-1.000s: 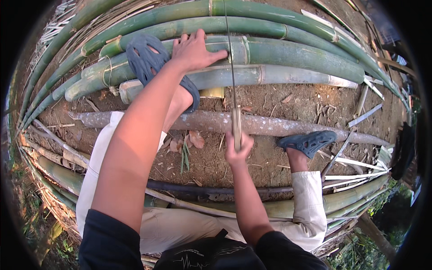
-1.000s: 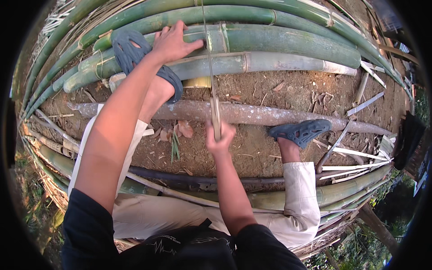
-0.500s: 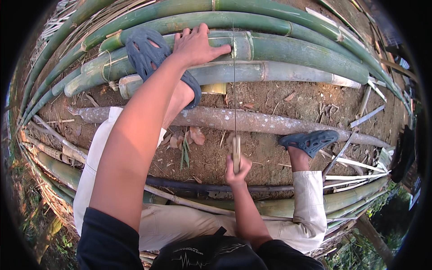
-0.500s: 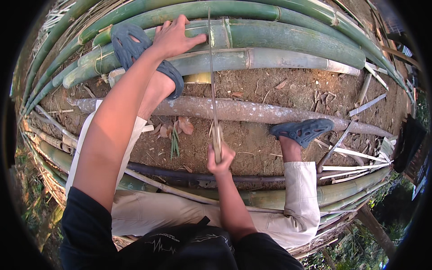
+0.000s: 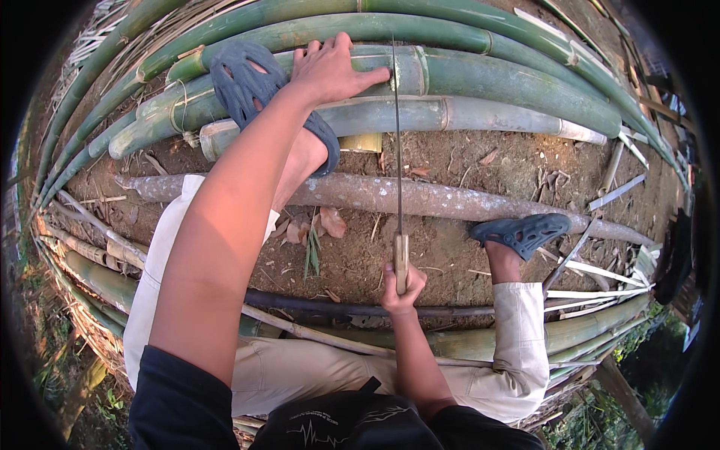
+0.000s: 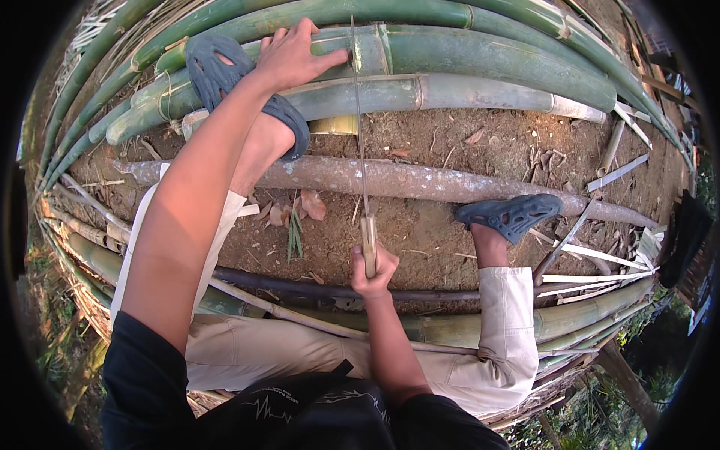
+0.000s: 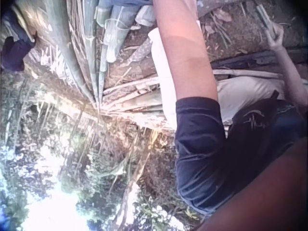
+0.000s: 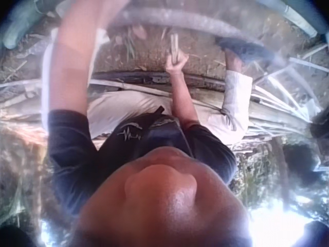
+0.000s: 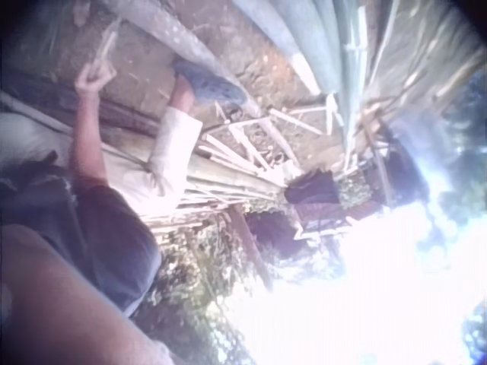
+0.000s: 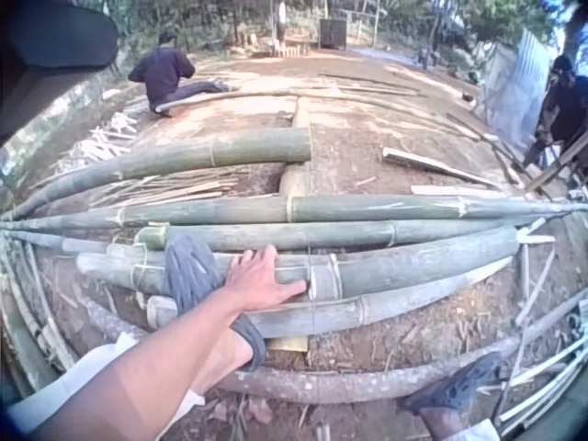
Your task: The person sits on the ground and uses a hand saw to cut a long green bamboo pole into smaller sections. They position the bamboo between their legs and saw through it repeatedly, creating a pile of cut pieces.
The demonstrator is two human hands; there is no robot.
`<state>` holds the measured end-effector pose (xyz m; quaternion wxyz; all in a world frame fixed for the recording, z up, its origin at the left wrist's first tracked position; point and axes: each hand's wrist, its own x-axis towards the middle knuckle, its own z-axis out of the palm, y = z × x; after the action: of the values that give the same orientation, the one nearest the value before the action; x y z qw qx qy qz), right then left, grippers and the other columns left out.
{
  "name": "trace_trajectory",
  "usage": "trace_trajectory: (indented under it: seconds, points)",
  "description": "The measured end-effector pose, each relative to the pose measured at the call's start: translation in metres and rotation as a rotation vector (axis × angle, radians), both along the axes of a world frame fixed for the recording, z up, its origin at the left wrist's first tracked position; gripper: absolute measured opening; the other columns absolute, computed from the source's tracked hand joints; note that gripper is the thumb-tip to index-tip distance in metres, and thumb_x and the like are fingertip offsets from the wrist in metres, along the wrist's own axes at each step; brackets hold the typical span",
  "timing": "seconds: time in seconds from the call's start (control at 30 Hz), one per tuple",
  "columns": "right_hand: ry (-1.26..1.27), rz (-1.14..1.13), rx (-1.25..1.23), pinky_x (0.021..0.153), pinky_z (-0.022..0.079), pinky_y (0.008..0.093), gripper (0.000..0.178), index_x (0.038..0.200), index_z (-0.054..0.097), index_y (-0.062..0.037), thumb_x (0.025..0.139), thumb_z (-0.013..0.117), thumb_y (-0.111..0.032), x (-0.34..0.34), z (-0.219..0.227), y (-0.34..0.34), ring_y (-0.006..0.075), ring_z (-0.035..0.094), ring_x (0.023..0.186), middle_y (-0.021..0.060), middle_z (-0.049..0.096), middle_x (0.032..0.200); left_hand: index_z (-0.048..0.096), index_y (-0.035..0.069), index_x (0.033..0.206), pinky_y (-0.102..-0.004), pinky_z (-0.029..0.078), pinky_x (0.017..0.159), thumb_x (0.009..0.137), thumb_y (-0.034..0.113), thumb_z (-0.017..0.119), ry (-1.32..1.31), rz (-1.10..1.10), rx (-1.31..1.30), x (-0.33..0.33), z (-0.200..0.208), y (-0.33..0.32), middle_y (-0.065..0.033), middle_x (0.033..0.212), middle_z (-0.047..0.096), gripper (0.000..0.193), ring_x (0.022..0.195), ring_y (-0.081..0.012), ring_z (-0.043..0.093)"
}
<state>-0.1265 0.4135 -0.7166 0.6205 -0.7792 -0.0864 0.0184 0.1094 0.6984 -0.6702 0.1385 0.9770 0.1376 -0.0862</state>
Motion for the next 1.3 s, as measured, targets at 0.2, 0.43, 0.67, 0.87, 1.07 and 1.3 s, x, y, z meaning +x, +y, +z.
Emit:
trace_trajectory:
  seconds: [0.2,0.43,0.67,0.87,1.07,1.3]
  points:
    - [-0.037,-0.036,0.091,0.044,0.035,0.027,0.022,0.069,0.06,-0.0018,0.09,0.066,-0.008,0.121,0.012,0.065,0.0066,0.045,0.048,0.0004,0.052,0.054,0.05,0.005,0.139,-0.0476,0.032,0.11,0.071,0.081,0.061,-0.077,-0.002,-0.013,0.012,-0.009,0.004,-0.0157,0.137,0.059,0.103,0.133,-0.0341,0.048]
    - [-0.021,-0.005,-0.051,0.048,0.043,0.0276,0.011,0.071,0.064,-0.0003,0.082,0.062,-0.003,-0.005,-0.002,-0.009,0.0137,0.054,0.046,0.0061,0.054,0.054,0.051,0.005,0.137,-0.0489,0.031,0.11,0.072,0.08,0.062,-0.015,0.001,-0.005,0.012,0.001,0.006,-0.017,0.137,0.059,0.099,0.133,-0.0347,0.047]
    - [0.074,-0.043,0.109,0.044,0.037,0.0283,0.025,0.063,0.054,-0.0035,0.086,0.064,-0.006,0.107,0.012,0.053,0.0096,0.047,0.045,0.0027,0.049,0.052,0.05,0.0,0.133,-0.049,0.033,0.112,0.079,0.075,0.06,0.051,0.072,-0.027,0.017,0.028,-0.006,-0.0287,0.135,0.055,0.093,0.133,-0.0414,0.046]
    - [-0.054,-0.007,-0.008,0.047,0.042,0.0278,0.018,0.067,0.06,-0.0018,0.085,0.062,-0.005,0.014,-0.009,-0.004,0.0098,0.052,0.049,0.0045,0.053,0.054,0.046,-0.004,0.136,-0.051,0.031,0.114,0.078,0.075,0.061,0.048,0.035,-0.004,0.017,0.02,0.006,-0.0268,0.14,0.052,0.098,0.134,-0.0429,0.044]
    - [-0.132,-0.016,0.033,0.044,0.036,0.0264,0.023,0.065,0.056,-0.0037,0.086,0.065,-0.006,0.131,0.008,0.069,0.0081,0.048,0.047,0.0029,0.05,0.053,0.047,-0.006,0.137,-0.0505,0.031,0.114,0.079,0.074,0.061,0.034,0.044,-0.035,0.014,0.016,0.001,-0.026,0.142,0.051,0.099,0.135,-0.0408,0.045]
    - [-0.078,-0.045,0.016,0.045,0.037,0.0279,0.023,0.064,0.058,-0.0012,0.086,0.064,-0.006,0.019,0.002,0.01,0.0098,0.046,0.046,0.0023,0.048,0.052,0.042,-0.007,0.14,-0.0515,0.027,0.116,0.077,0.074,0.062,0.065,0.04,-0.044,0.006,0.014,0.004,-0.0289,0.142,0.05,0.104,0.138,-0.0446,0.041]
